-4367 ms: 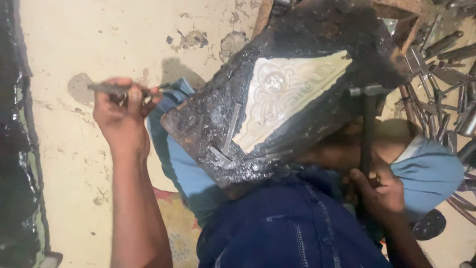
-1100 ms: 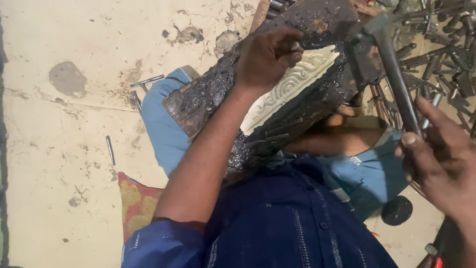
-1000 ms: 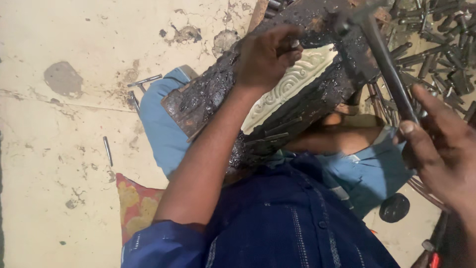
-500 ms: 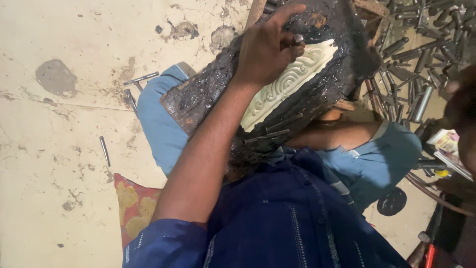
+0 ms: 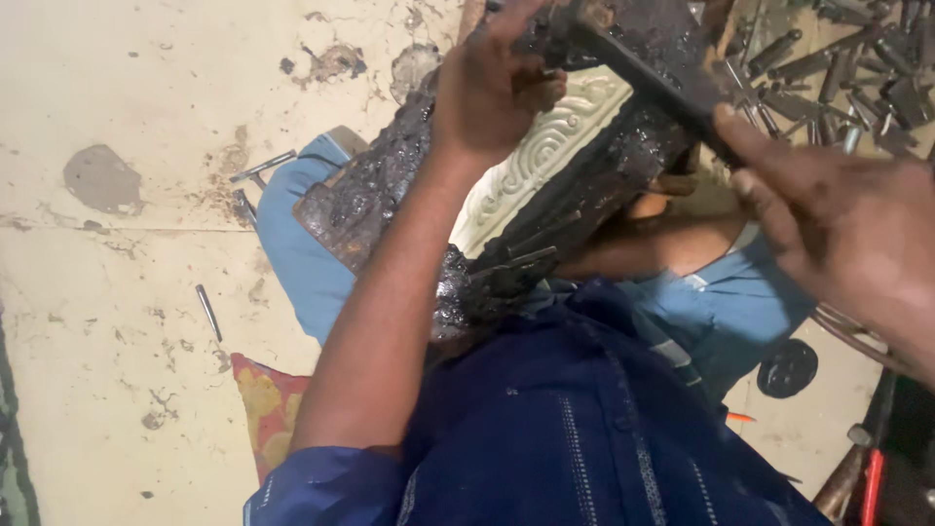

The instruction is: The person sits on the floor with a decorative metal sheet resting on a dark pitch-filled block and hammers small punches against the sheet to emboss an ornamental pattern, repositioning the punches and turning the block between strikes.

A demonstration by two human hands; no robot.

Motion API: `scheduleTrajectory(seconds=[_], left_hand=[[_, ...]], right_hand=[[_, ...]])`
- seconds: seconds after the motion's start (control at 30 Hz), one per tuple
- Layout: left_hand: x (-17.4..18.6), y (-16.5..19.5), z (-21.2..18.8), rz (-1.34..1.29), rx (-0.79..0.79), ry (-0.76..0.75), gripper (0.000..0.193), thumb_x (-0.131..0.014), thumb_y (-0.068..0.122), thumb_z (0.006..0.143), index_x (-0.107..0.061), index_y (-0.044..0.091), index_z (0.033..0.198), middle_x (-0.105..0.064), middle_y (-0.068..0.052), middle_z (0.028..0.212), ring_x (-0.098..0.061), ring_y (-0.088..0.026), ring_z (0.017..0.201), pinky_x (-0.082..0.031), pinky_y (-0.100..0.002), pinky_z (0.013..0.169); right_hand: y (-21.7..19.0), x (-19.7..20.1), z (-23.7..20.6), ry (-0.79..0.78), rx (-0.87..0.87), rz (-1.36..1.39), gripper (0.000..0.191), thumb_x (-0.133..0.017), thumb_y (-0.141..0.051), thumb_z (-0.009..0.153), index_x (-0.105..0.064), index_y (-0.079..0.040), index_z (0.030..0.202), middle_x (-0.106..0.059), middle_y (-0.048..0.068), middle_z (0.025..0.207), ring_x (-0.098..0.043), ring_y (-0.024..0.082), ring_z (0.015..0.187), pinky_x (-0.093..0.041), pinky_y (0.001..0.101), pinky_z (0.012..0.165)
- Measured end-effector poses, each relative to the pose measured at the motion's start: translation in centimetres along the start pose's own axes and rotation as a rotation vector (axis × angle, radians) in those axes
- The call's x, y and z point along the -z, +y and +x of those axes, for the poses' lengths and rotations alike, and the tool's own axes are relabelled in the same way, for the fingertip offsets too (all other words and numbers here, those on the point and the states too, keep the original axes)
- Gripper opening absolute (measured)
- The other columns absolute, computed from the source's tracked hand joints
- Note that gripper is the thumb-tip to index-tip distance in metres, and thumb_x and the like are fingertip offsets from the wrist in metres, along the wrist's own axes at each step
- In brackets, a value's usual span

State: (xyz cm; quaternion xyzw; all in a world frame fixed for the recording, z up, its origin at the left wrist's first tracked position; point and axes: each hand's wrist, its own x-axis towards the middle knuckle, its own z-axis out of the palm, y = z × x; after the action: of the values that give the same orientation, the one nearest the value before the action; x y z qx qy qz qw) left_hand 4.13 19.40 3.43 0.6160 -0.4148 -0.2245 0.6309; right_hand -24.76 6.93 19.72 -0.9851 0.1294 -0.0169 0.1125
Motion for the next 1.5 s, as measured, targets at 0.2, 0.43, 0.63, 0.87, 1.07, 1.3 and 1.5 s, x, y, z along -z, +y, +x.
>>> scheduleTrajectory(seconds=[0.2, 0.43, 0.63, 0.87, 1.07, 1.3, 1.5], left_hand=[[0.5, 0.1, -0.5, 0.084, 0.073, -0.002, 0.071, -0.086, 0.007, 0.087, -0.051, 0.016, 0.148, -0.084, -0.006, 0.093, -0.082, -0.011, 0.085, -0.063, -0.026, 0.075], [0.3, -0.1, 0.1, 0.146, 0.025, 0.02, 0.058, -0.088, 0.01, 0.085, -0.056, 0.009, 0.134, -0.083, -0.005, 0.091, -0.083, -0.01, 0.081, -0.063, -0.026, 0.071], [0.1, -0.7, -0.3, 0.144, 0.077, 0.012, 0.051, -0.087, 0.008, 0.085, -0.058, 0.004, 0.128, -0.082, -0.006, 0.09, -0.083, -0.012, 0.08, -0.064, -0.027, 0.071], [0.2, -1.0, -0.4, 0.062, 0.054, 0.0, 0.048, -0.087, 0.006, 0.089, -0.058, 0.003, 0.127, -0.084, -0.008, 0.096, -0.085, -0.013, 0.091, -0.068, -0.027, 0.077], [-0.1, -0.4, -0.4, 0.12, 0.053, 0.051, 0.051, -0.085, 0.006, 0.085, -0.06, 0.002, 0.129, -0.082, -0.008, 0.092, -0.082, -0.013, 0.082, -0.065, -0.027, 0.072], [-0.1, 0.0, 0.6, 0.066, 0.106, -0.027, 0.027, -0.081, 0.004, 0.087, -0.063, 0.0, 0.106, -0.082, -0.004, 0.087, -0.081, -0.01, 0.075, -0.063, -0.026, 0.066], [-0.2, 0.1, 0.6, 0.115, 0.069, -0.038, 0.026, -0.083, 0.004, 0.086, -0.06, -0.001, 0.099, -0.082, -0.004, 0.086, -0.081, -0.01, 0.077, -0.062, -0.026, 0.067]], right_hand=[[-1.9, 0.1, 0.7, 0.088, -0.27, 0.308, 0.04, -0.054, -0.004, 0.105, -0.06, 0.002, 0.144, -0.059, 0.012, 0.076, -0.049, 0.014, 0.054, -0.039, 0.0292, 0.046], [-1.8, 0.2, 0.3, 0.08, -0.304, 0.425, 0.04, -0.044, -0.015, 0.113, -0.048, -0.012, 0.153, -0.068, 0.006, 0.103, -0.069, 0.011, 0.082, -0.059, 0.0279, 0.067], [-1.9, 0.4, 0.6, -0.075, -0.257, -0.039, 0.048, -0.052, -0.018, 0.107, -0.053, -0.01, 0.154, -0.073, 0.015, 0.095, -0.068, 0.021, 0.069, -0.055, 0.0334, 0.062], [-2.0, 0.8, 2.6, 0.021, -0.026, 0.004, 0.041, -0.051, -0.01, 0.11, -0.057, 0.002, 0.148, -0.069, 0.02, 0.096, -0.069, 0.026, 0.086, -0.056, 0.036, 0.075], [-1.1, 0.4, 1.6, 0.022, -0.118, -0.003, 0.033, -0.052, -0.012, 0.112, -0.062, 0.006, 0.137, -0.069, 0.02, 0.08, -0.065, 0.022, 0.067, -0.055, 0.0382, 0.061], [1.0, -1.8, -1.3, 0.213, -0.375, 0.541, 0.041, -0.04, -0.016, 0.121, -0.041, 0.003, 0.158, -0.064, 0.014, 0.11, -0.066, 0.015, 0.094, -0.057, 0.0305, 0.078], [-0.5, -1.3, -1.5, 0.099, -0.329, 0.245, 0.04, -0.041, -0.017, 0.121, -0.045, 0.003, 0.155, -0.065, 0.016, 0.107, -0.066, 0.019, 0.089, -0.056, 0.0318, 0.075]])
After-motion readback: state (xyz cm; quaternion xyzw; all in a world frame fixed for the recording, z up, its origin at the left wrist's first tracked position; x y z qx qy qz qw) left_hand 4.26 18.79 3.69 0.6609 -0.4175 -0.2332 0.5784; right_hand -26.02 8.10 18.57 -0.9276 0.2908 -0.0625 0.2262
